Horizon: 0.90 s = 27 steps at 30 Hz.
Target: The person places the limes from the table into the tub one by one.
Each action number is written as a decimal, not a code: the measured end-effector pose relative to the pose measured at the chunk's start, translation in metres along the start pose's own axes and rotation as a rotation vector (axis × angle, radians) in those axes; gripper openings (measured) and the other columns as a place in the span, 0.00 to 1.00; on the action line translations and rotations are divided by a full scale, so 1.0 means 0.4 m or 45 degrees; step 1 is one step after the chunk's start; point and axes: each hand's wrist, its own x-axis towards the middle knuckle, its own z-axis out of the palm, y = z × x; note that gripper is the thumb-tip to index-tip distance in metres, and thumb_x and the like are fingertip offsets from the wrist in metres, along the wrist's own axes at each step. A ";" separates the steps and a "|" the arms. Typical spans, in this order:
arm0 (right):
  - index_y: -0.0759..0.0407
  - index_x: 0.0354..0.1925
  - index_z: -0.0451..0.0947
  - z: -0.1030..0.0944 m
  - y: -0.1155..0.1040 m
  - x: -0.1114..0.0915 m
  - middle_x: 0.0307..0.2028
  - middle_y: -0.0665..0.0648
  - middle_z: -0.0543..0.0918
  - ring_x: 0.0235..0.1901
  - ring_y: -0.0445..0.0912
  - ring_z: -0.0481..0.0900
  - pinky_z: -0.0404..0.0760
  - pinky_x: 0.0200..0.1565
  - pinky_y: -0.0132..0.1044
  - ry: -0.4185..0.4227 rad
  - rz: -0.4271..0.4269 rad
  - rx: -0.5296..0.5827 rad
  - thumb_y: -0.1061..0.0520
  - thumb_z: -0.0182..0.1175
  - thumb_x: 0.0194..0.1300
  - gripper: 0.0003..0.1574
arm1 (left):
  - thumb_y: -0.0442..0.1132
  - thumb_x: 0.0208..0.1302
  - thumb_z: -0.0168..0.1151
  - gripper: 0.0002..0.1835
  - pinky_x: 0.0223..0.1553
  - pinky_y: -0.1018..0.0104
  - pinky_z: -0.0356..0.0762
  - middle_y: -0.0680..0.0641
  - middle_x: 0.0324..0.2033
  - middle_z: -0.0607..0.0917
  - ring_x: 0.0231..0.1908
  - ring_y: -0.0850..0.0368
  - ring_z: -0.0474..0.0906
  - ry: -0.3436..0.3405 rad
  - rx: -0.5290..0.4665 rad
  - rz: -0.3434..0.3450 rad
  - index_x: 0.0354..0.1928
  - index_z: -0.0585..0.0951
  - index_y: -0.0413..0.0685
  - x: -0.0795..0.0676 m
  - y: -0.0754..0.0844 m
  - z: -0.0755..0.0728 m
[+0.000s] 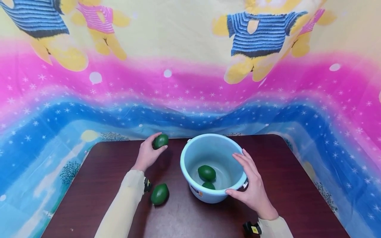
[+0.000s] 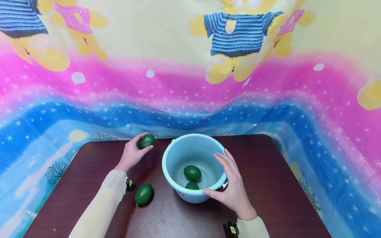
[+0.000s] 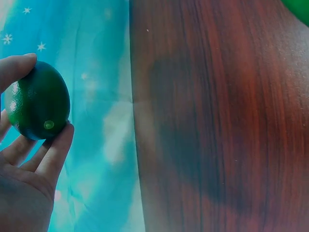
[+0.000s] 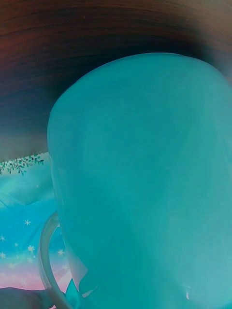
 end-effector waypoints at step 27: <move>0.51 0.75 0.67 0.002 0.000 0.001 0.72 0.54 0.66 0.76 0.55 0.49 0.64 0.64 0.28 0.016 -0.039 0.034 0.51 0.86 0.36 0.67 | 0.45 0.62 0.76 0.33 0.50 0.47 0.81 0.46 0.59 0.79 0.50 0.48 0.80 0.015 -0.048 0.042 0.68 0.76 0.60 -0.012 0.037 -0.013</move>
